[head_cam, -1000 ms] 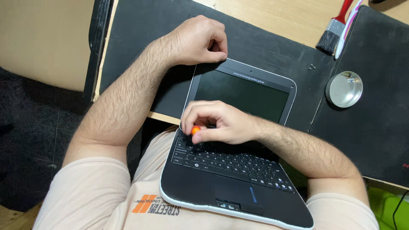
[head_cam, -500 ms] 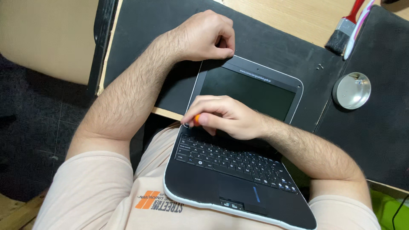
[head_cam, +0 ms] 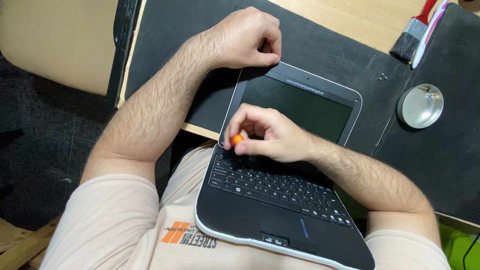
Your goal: The person uses a screwdriver to remove screws from the bezel of a laptop screen. After removing the screws, they use the screwdriver to pry open and detach the bezel from the laptop.
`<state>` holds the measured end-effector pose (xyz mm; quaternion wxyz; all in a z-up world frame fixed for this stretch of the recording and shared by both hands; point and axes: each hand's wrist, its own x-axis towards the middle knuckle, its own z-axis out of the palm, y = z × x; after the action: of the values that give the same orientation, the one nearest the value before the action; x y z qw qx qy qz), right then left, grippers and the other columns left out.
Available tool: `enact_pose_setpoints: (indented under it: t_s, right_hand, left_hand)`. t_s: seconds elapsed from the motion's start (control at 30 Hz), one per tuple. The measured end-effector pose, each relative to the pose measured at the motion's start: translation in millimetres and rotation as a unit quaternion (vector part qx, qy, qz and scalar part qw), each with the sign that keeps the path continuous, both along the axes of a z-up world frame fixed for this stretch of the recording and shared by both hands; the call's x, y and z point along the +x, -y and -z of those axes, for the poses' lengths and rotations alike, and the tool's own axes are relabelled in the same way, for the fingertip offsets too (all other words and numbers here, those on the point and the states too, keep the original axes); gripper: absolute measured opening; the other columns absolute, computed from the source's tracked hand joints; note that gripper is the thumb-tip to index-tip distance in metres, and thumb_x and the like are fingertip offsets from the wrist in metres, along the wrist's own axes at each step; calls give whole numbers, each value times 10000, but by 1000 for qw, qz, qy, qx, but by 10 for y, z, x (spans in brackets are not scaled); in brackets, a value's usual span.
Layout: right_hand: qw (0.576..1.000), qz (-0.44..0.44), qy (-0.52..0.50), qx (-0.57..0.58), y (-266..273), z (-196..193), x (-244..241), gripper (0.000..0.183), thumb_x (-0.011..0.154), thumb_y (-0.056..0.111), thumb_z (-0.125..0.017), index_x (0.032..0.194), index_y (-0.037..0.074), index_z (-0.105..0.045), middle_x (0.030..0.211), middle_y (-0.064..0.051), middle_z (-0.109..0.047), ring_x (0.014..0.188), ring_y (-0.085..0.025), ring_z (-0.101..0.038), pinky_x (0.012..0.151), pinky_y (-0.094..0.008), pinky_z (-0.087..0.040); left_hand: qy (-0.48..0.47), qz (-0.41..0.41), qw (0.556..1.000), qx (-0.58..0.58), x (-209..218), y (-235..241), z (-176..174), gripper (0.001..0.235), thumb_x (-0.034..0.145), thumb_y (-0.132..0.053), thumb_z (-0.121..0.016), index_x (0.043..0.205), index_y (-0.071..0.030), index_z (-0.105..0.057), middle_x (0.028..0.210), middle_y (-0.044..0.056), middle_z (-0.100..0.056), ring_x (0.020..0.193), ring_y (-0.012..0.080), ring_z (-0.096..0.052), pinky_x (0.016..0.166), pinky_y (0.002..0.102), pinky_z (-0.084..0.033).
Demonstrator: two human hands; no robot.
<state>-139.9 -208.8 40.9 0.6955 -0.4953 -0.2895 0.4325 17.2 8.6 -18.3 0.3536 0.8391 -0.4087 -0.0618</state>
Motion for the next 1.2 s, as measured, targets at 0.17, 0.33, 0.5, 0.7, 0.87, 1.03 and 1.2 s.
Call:
enact_pose_setpoints:
  t_s: [0.17, 0.33, 0.5, 0.7, 0.87, 1.03, 1.2]
  right_hand:
    - [998, -22, 53, -27, 20, -35, 59, 436, 1295, 365, -574, 1555, 37, -698, 1269, -159, -770, 798, -160, -704, 803, -282, -653]
    - [1000, 9, -21, -4, -13, -16, 3, 264, 1156, 177, -853, 1265, 122, -618, 1170, -133, -843, 1055, -134, -708, 951, -276, -586]
    - [995, -21, 53, -80, 20, -27, 54, 558, 1300, 393, -497, 1734, 83, -658, 1226, -81, -806, 835, -136, -644, 779, -274, -606]
    - [997, 18, 59, -55, -23, 21, 18, 266, 1229, 191, -739, 1449, 49, -791, 1261, -103, -867, 1173, -170, -829, 1092, -322, -703]
    - [995, 56, 35, -75, 12, 30, 12, 348, 1275, 231, -655, 1560, 72, -774, 1247, -101, -877, 1071, -145, -785, 945, -301, -668]
    - [992, 95, 65, -59, 42, -2, 39, 403, 1311, 339, -548, 1520, 44, -726, 1176, -145, -864, 922, -153, -744, 871, -285, -650]
    - [989, 118, 48, -70, 320, -91, 136, 375, 1318, 475, -435, 1391, 117, -518, 1106, -280, -902, 825, -237, -846, 675, -242, -614]
  left_hand:
    - [-23, -10, 1000, 9, -25, 4, -69, 116, 1027, -188, -887, 925, -243, -881, 943, -80, -780, 782, 153, -741, 685, 409, -545]
    - [-23, -6, 1000, 5, -14, -1, -37, 107, 1037, -200, -902, 940, -243, -888, 953, -73, -782, 790, 155, -747, 687, 414, -549]
    - [-28, -9, 1000, 8, -25, -2, -72, 113, 1037, -196, -900, 938, -248, -887, 960, -86, -788, 798, 138, -746, 686, 403, -548]
    - [-21, -8, 1000, 9, -27, -4, -70, 109, 1030, -196, -893, 934, -247, -887, 939, -76, -772, 794, 152, -741, 684, 410, -547]
    - [-16, -5, 1000, 1, -25, -3, -60, 103, 1024, -192, -898, 933, -237, -884, 933, -70, -777, 781, 155, -744, 684, 411, -545]
    - [-7, 0, 1000, 0, -20, -15, -42, 94, 1043, -207, -909, 954, -235, -892, 944, -63, -780, 800, 167, -752, 681, 418, -550]
    - [-12, 4, 1000, 1, -3, 0, -29, 76, 1027, -203, -900, 956, -231, -895, 948, -44, -773, 790, 187, -757, 691, 430, -550]
